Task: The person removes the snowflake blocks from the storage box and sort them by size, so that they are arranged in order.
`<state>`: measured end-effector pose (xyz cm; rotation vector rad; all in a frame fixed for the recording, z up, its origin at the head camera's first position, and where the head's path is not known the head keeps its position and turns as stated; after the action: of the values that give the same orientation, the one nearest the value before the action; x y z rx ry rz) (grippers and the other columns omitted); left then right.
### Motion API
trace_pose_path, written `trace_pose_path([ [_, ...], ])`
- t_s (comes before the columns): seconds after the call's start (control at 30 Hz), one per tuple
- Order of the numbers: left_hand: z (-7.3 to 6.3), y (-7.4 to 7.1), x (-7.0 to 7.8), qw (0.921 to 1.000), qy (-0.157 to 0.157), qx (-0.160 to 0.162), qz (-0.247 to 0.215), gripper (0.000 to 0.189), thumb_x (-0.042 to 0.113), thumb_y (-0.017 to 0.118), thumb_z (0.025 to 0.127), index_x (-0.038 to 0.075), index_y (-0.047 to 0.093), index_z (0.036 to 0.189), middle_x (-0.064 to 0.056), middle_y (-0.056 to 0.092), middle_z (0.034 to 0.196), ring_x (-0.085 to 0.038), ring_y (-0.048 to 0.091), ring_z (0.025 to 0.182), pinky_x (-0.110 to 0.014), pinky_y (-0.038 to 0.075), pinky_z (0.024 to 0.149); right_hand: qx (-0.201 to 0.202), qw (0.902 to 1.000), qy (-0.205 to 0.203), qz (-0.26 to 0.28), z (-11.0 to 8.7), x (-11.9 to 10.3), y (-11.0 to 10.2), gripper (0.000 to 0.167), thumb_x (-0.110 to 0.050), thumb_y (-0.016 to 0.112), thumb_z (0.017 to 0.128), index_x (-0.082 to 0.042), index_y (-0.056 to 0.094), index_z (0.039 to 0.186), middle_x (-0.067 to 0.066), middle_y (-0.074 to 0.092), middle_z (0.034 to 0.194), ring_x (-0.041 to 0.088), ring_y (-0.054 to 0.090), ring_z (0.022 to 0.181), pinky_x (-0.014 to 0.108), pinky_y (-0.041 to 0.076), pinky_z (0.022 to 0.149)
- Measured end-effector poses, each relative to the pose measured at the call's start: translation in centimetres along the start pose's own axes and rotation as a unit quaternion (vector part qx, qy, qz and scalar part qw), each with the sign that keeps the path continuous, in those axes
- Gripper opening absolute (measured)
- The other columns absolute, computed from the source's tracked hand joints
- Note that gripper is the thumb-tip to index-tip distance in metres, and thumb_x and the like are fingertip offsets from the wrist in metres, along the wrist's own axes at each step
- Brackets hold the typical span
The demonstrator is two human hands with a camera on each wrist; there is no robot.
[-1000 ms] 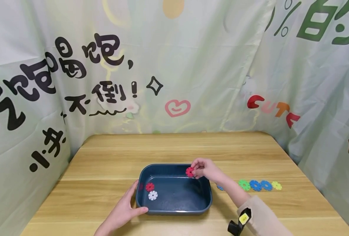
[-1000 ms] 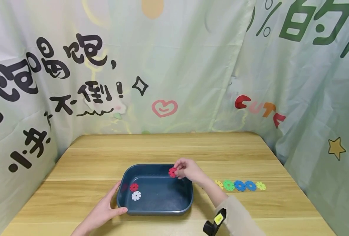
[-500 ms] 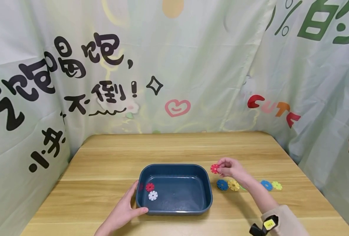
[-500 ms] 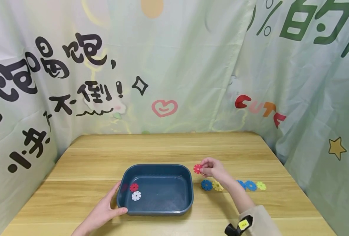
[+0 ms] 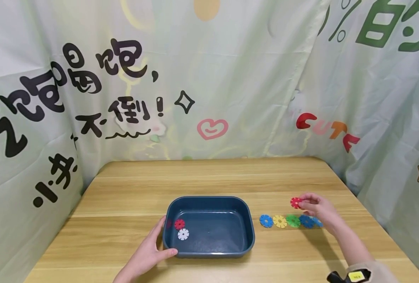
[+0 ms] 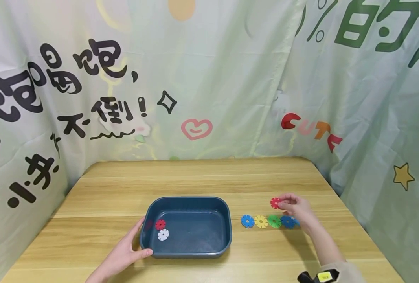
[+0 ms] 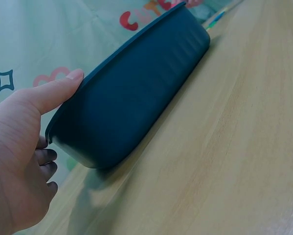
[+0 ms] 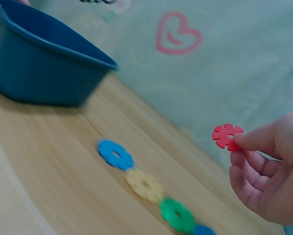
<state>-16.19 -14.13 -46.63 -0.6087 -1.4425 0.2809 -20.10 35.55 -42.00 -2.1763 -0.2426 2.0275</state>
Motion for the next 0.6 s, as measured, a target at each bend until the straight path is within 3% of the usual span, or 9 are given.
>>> trace_pose_path([
  [0.37,0.0,0.0,0.1,0.9999,-0.015,-0.004,-0.002,0.097,0.035,0.08,0.07,0.008,0.027,0.146,-0.021,0.028,0.146,-0.044,0.027,0.131,-0.065,0.026,0.098,0.033,0.993,0.003,0.114,-1.2,3.5,-5.9,0.023,-0.003,0.057,0.091,-0.022,0.067,0.085,-0.01,0.064,0.082,0.003,0.061,0.076,0.02,0.053,0.069],
  [0.6,0.0,-0.1,0.3,0.9997,-0.022,-0.011,-0.004,0.097,0.035,0.08,0.071,0.008,0.026,0.146,-0.021,0.027,0.147,-0.043,0.026,0.132,-0.065,0.025,0.099,0.073,0.9834,0.061,0.154,-2.0,5.3,-8.6,0.031,-0.001,0.056,0.091,-0.025,0.068,0.074,-0.011,0.066,0.075,0.003,0.062,0.069,0.018,0.052,0.063],
])
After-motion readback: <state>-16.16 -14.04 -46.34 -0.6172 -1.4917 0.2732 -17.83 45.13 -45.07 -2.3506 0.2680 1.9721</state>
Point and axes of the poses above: each hand's wrist, its own z-axis towards the middle knuckle, its own y-axis out of the palm, x = y × z, the point moved 1 cm from there along z, towards the middle knuckle
